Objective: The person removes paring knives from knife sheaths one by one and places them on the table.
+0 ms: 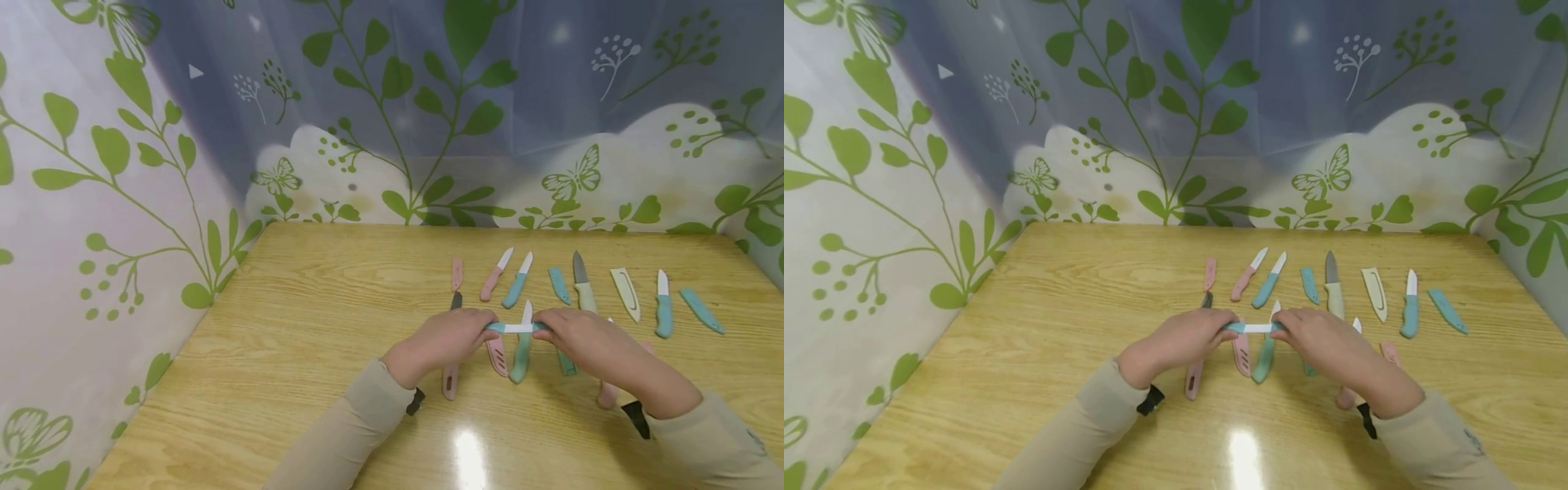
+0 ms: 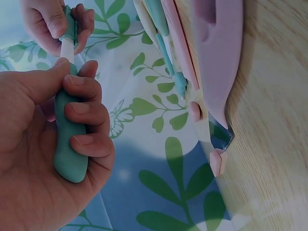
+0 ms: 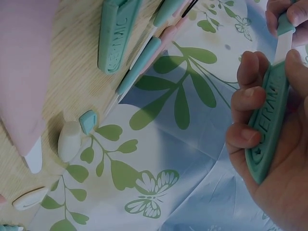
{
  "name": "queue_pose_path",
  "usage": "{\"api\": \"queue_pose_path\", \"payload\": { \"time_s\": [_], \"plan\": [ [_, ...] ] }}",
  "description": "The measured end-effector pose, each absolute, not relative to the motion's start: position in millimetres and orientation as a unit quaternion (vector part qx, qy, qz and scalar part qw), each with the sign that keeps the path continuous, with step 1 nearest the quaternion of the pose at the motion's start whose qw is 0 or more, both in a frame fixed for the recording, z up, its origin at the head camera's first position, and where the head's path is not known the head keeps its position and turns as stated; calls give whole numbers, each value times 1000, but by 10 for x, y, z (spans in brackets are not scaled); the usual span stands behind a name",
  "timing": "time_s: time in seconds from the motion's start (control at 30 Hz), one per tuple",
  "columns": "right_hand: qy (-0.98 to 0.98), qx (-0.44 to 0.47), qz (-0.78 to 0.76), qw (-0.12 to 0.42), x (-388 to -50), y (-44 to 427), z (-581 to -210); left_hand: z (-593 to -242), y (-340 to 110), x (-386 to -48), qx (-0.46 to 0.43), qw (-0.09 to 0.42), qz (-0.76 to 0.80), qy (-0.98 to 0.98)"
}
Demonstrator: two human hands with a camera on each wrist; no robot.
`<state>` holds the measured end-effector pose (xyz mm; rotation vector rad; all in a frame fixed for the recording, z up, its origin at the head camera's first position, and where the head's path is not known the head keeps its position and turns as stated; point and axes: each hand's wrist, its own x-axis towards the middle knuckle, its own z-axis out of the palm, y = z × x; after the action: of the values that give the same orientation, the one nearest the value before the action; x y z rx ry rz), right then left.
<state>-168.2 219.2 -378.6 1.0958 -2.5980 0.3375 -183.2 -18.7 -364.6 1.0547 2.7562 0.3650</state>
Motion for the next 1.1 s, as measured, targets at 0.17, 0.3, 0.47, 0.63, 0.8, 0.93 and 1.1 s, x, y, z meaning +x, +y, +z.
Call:
{"api": "queue_pose_path", "payload": {
  "time_s": [0.17,0.3,0.47,0.63,0.8,0.93,1.1],
  "plan": [
    [-906,379,116,148,-1685,2196,-3783,-3637,-191,-1829,354,83,120,924],
    [-907,378,114,147,-1684,2199,-3771,-3630,-195,-1829,358,80,116,923],
    [-915,368,107,126,-1702,2200,-3753,-3624,-203,-1831,360,75,114,923],
    [-918,363,104,123,-1705,2206,-3740,-3628,-207,-1835,362,70,114,923],
    [-916,365,106,124,-1712,2217,-3744,-3634,-205,-1843,359,73,115,923],
    [-925,349,106,108,-1704,2225,-3732,-3640,-206,-1851,353,80,118,925],
    [-933,327,113,96,-1717,2267,-3703,-3647,-224,-1877,340,81,123,929]
  ]
}}
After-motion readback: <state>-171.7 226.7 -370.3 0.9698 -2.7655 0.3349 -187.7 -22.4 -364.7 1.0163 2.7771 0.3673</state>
